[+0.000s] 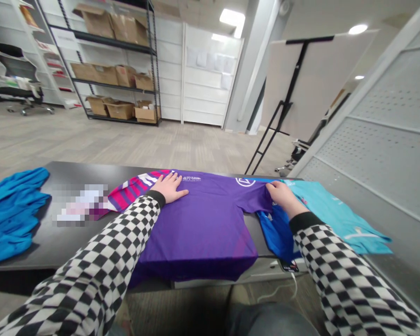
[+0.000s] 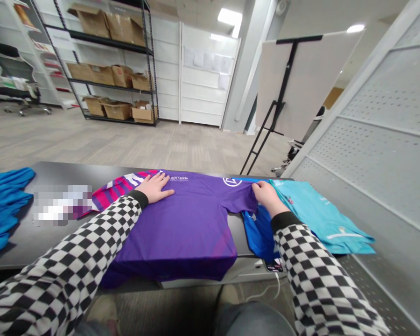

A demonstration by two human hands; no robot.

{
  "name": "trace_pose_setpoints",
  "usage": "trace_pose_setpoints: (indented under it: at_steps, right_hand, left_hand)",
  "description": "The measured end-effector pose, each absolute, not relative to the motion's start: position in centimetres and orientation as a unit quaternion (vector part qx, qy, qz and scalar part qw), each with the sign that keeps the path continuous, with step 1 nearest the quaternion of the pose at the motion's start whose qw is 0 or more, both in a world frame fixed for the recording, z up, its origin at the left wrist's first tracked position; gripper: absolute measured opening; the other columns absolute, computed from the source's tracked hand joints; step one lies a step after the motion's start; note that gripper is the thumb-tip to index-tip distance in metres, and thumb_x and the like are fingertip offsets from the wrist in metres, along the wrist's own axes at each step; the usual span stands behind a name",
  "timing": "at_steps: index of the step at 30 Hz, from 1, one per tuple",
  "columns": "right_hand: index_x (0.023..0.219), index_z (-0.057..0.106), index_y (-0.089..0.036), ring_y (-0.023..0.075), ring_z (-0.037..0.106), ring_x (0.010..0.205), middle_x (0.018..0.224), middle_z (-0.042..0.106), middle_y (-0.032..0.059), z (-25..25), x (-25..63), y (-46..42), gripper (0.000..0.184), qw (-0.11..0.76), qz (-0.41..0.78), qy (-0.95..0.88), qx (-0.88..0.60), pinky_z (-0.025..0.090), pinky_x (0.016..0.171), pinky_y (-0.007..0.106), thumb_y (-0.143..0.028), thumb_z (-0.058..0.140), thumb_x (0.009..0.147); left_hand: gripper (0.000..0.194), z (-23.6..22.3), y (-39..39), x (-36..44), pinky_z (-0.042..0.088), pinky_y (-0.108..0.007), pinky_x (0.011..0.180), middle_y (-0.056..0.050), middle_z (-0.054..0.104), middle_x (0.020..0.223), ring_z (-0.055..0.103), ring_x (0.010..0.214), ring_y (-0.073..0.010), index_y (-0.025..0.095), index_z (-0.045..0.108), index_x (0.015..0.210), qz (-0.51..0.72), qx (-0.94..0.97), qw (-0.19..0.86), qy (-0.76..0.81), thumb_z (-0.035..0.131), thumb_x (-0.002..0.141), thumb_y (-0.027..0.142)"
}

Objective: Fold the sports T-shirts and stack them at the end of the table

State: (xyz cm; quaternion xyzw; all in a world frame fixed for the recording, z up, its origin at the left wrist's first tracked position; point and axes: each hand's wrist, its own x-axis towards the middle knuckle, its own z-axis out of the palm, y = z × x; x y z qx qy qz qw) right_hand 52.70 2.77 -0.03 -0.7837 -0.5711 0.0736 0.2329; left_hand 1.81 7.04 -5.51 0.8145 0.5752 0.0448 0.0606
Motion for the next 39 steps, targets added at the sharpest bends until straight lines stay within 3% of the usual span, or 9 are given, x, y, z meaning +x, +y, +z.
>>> trace_pose_setpoints:
  at_steps: [5, 11, 16, 20, 25, 31, 34, 36, 39]
  right_hand:
    - [0.101, 0.078, -0.018, 0.025, 0.075, 0.068, 0.076, 0.078, 0.0089, 2.4, 49.8, 2.7, 0.025, 0.416, 0.266, -0.481, -0.725, 0.061, 0.063, 0.033, -0.039, 0.065, 0.106]
    - [0.096, 0.074, -0.021, 0.0261, 0.076, 0.064, 0.07, 0.076, 0.0072, 7.0, 42.2, 2.8, 0.025, 0.48, 0.37, -0.496, -0.621, 0.067, 0.064, 0.037, -0.046, 0.077, 0.101]
    - [0.087, 0.073, -0.021, 0.0146, 0.056, 0.042, 0.055, 0.061, -0.0029, 8.5, 31.5, 4.7, 0.025, 0.466, 0.412, -0.558, -0.55, 0.05, 0.044, 0.026, -0.04, 0.083, 0.098]
    - [0.076, 0.066, -0.022, 0.0134, 0.053, 0.039, 0.048, 0.057, -0.0035, 5.9, 21.4, 6.2, 0.033, 0.38, 0.424, -0.616, -0.545, 0.042, 0.039, 0.023, -0.033, 0.074, 0.106]
    - [0.077, 0.068, -0.023, 0.0126, 0.055, 0.04, 0.049, 0.062, -0.0028, -0.2, 13.8, 6.3, 0.034, 0.294, 0.427, -0.662, -0.541, 0.04, 0.039, 0.022, -0.037, 0.079, 0.106]
    - [0.113, 0.077, -0.021, 0.0131, 0.066, 0.054, 0.08, 0.076, 0.0013, -2.7, 14.4, 6.5, 0.02, 0.307, 0.472, -0.666, -0.489, 0.046, 0.043, 0.021, -0.04, 0.073, 0.11]
    - [0.135, 0.072, -0.02, 0.0168, 0.076, 0.07, 0.097, 0.082, 0.0051, -1.5, 17.8, 6.9, 0.028, 0.353, 0.417, -0.652, -0.526, 0.059, 0.057, 0.025, -0.033, 0.063, 0.111]
    - [0.141, 0.072, -0.021, 0.0219, 0.082, 0.096, 0.114, 0.085, 0.0097, -0.9, 21.0, 7.0, 0.034, 0.354, 0.293, -0.692, -0.557, 0.067, 0.084, 0.033, -0.029, 0.059, 0.111]
    - [0.151, 0.072, -0.021, 0.0279, 0.067, 0.147, 0.152, 0.075, 0.0151, -1.4, 25.8, 7.0, 0.042, 0.249, 0.116, -0.783, -0.558, 0.05, 0.127, 0.044, -0.031, 0.056, 0.113]
  left_hand:
    - [0.105, -5.6, 7.1, 1.8, 0.008, -0.068, 0.141, -0.019, 0.024, 0.189, 0.016, 0.179, -0.0382, 0.017, 0.035, 0.182, 0.068, 0.814, 0.078, 0.571, 0.041, 0.103, 0.086]
    - [0.072, -4.2, 7.3, 1.3, 0.009, -0.066, 0.143, -0.018, 0.045, 0.182, 0.034, 0.174, -0.036, 0.017, 0.06, 0.168, 0.174, 0.794, 0.086, 0.575, 0.042, 0.112, 0.059]
    - [0.046, -3.4, 8.3, -0.4, 0.041, -0.046, 0.136, -0.016, 0.078, 0.149, 0.067, 0.148, -0.0337, 0.017, 0.086, 0.13, 0.34, 0.695, 0.226, 0.592, 0.061, 0.093, 0.027]
    - [0.032, -3.4, 9.3, -1.5, 0.069, -0.044, 0.096, -0.018, 0.085, 0.121, 0.084, 0.104, -0.0287, 0.017, 0.082, 0.113, 0.499, 0.507, 0.389, 0.585, 0.061, 0.09, 0.029]
    - [0.032, -3.7, 9.6, -1.8, 0.067, -0.033, 0.07, -0.017, 0.085, 0.108, 0.081, 0.075, -0.021, 0.018, 0.071, 0.119, 0.529, 0.464, 0.419, 0.574, 0.059, 0.1, 0.04]
    - [0.029, -3.9, 9.4, -1.7, 0.066, -0.033, 0.08, -0.013, 0.085, 0.112, 0.081, 0.094, -0.0238, 0.019, 0.076, 0.11, 0.515, 0.487, 0.389, 0.589, 0.052, 0.104, 0.034]
    - [0.026, -2.9, 8.5, -1.4, 0.062, -0.038, 0.105, -0.011, 0.086, 0.119, 0.077, 0.12, -0.0286, 0.022, 0.082, 0.11, 0.5, 0.553, 0.31, 0.59, 0.06, 0.102, 0.033]
    - [0.032, -2.2, 7.5, -0.6, 0.057, -0.04, 0.115, -0.012, 0.085, 0.126, 0.075, 0.127, -0.0302, 0.022, 0.084, 0.12, 0.464, 0.638, 0.228, 0.571, 0.059, 0.103, 0.031]
    - [0.046, -2.0, 5.9, 1.4, 0.05, -0.042, 0.125, -0.015, 0.079, 0.146, 0.071, 0.14, -0.0319, 0.02, 0.079, 0.142, 0.348, 0.764, 0.164, 0.518, 0.055, 0.106, 0.037]
